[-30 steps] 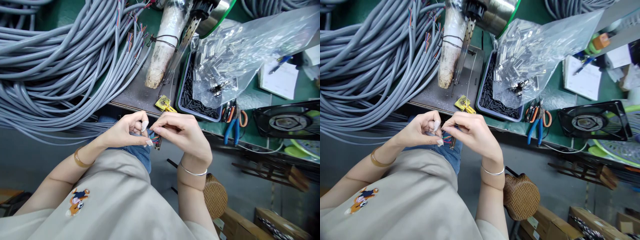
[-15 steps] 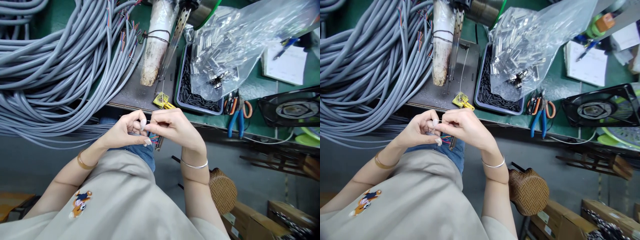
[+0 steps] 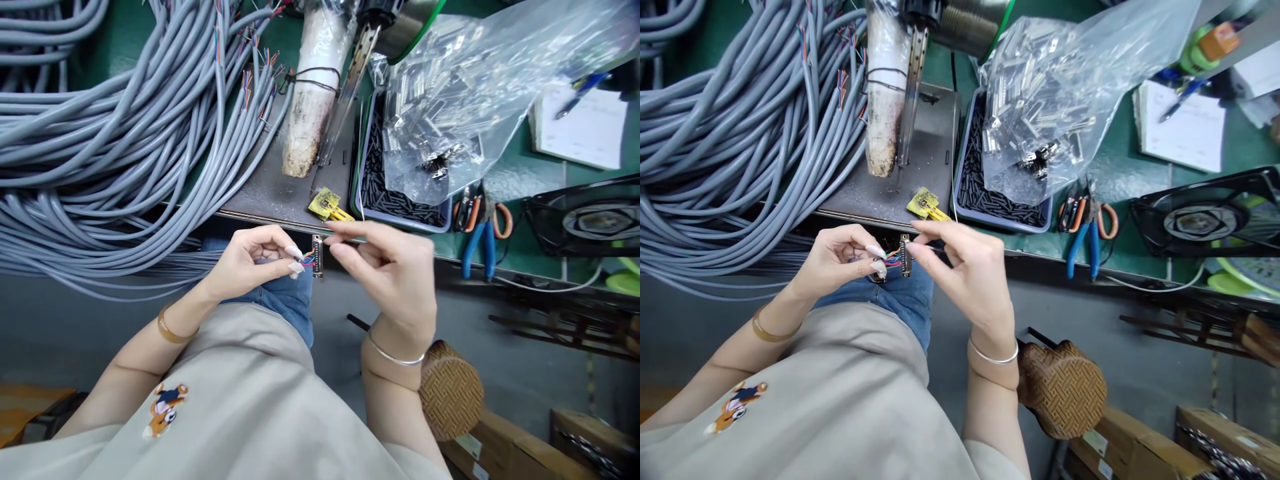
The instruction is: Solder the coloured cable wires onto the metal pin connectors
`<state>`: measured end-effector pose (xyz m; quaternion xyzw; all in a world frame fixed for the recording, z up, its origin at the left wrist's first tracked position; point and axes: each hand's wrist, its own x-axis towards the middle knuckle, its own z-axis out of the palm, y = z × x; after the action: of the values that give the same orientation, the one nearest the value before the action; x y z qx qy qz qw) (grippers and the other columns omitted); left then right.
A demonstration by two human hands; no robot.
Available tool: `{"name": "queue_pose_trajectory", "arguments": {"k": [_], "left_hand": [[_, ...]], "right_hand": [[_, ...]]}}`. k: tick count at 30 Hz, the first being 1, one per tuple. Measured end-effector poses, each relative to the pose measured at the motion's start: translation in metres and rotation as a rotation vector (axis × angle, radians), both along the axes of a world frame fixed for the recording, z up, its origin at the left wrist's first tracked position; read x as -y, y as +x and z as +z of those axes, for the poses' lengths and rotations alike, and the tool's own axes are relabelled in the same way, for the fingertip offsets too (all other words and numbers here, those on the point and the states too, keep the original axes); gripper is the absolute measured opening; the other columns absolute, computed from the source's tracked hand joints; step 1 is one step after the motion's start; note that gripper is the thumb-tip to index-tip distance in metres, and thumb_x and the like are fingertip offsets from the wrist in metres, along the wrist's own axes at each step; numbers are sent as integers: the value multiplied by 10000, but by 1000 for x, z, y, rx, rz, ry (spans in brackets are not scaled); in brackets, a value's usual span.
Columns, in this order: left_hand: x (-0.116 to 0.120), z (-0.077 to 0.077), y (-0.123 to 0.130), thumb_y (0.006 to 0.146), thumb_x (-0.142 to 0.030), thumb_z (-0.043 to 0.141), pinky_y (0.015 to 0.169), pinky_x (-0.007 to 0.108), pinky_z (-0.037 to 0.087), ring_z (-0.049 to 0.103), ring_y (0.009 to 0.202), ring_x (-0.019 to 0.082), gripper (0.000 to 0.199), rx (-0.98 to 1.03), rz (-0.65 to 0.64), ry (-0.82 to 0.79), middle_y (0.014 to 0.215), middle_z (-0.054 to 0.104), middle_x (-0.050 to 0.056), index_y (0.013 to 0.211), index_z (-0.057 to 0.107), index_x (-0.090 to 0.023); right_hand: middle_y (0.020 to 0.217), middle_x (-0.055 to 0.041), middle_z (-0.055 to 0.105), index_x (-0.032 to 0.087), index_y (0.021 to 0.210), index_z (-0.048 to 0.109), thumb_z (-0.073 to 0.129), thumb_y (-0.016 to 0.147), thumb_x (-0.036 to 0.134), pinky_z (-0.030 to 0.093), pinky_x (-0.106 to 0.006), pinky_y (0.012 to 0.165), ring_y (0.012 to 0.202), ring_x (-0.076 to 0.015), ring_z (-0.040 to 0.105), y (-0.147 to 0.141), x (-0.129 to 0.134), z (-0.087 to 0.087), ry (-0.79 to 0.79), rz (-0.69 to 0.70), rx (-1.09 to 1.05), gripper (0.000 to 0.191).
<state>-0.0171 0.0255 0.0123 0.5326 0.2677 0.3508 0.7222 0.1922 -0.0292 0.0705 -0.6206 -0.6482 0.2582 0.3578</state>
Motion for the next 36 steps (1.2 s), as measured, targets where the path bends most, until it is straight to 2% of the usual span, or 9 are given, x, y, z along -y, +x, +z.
{"name": "queue_pose_trajectory", "arguments": {"k": [5, 10, 14, 17, 22, 25, 27, 32, 36], "left_hand": [[1, 7, -1, 930, -232, 695, 616, 199, 536, 703, 662, 113, 114, -99, 56, 550, 775, 769, 48, 831, 727, -185], [2, 8, 1, 986, -184, 554, 550, 220, 420, 619, 589, 100, 224, -410, 143, 1269, 699, 724, 13, 874, 740, -239], [5, 8, 8, 981, -151, 537, 527, 248, 360, 546, 555, 106, 229, -492, 213, 1446, 671, 683, 0, 860, 711, -239], [7, 12, 11, 969, -108, 535, 535, 254, 361, 523, 556, 112, 231, -468, 265, 1504, 678, 680, 2, 842, 694, -217], [7, 11, 12, 1008, -131, 444, 554, 261, 365, 530, 569, 118, 302, -511, 173, 1414, 709, 688, 17, 855, 692, -209], [5, 6, 12, 997, -129, 451, 562, 267, 364, 533, 560, 117, 304, -496, 79, 1193, 682, 671, 13, 802, 673, -196], [4, 6, 13, 979, -141, 505, 582, 243, 397, 577, 597, 111, 254, -413, 42, 963, 705, 692, 17, 791, 671, -185], [1, 13, 14, 871, -188, 687, 522, 179, 389, 528, 555, 67, 97, -273, 126, 398, 721, 704, 4, 784, 677, -146], [1, 13, 14, 833, -152, 693, 500, 158, 347, 449, 527, 39, 79, -237, 147, 324, 690, 666, -20, 762, 665, -134]], "right_hand": [[808, -2, 716, 194, 1204, 739, 702, 931, 352, 287, -210, 430, 448, -31, 356, 1, 11, -23, -174, 70, -254, 318], [1011, -54, 777, 251, 1086, 748, 693, 937, 275, 415, -231, 468, 587, -94, 616, 0, 15, -41, 69, -27, -158, 160], [1039, -72, 787, 270, 1071, 729, 658, 938, 186, 593, -313, 664, 951, -201, 750, -3, 15, -54, 335, -71, -73, 173], [1024, -62, 787, 274, 1072, 722, 659, 933, 160, 614, -325, 723, 970, -196, 752, -5, 16, -58, 354, -79, -111, 191], [902, -24, 759, 255, 1087, 744, 719, 915, 270, 447, -237, 484, 575, -98, 599, -5, 18, -49, 134, -107, -198, 174], [787, 8, 701, 229, 1098, 762, 700, 927, 355, 320, -234, 427, 449, -51, 378, -5, 15, -42, -21, -106, -183, 222], [758, 9, 683, 220, 1115, 769, 683, 939, 366, 331, -242, 457, 473, -59, 391, -6, 13, -39, -52, -132, -156, 244], [768, -12, 692, 238, 1009, 789, 695, 943, 305, 399, -273, 539, 609, -115, 554, -11, 14, -36, 209, -308, -30, 133], [794, 3, 701, 249, 918, 768, 731, 908, 204, 336, -247, 468, 587, -96, 522, -15, 18, -29, 319, -205, 37, 60]]}}
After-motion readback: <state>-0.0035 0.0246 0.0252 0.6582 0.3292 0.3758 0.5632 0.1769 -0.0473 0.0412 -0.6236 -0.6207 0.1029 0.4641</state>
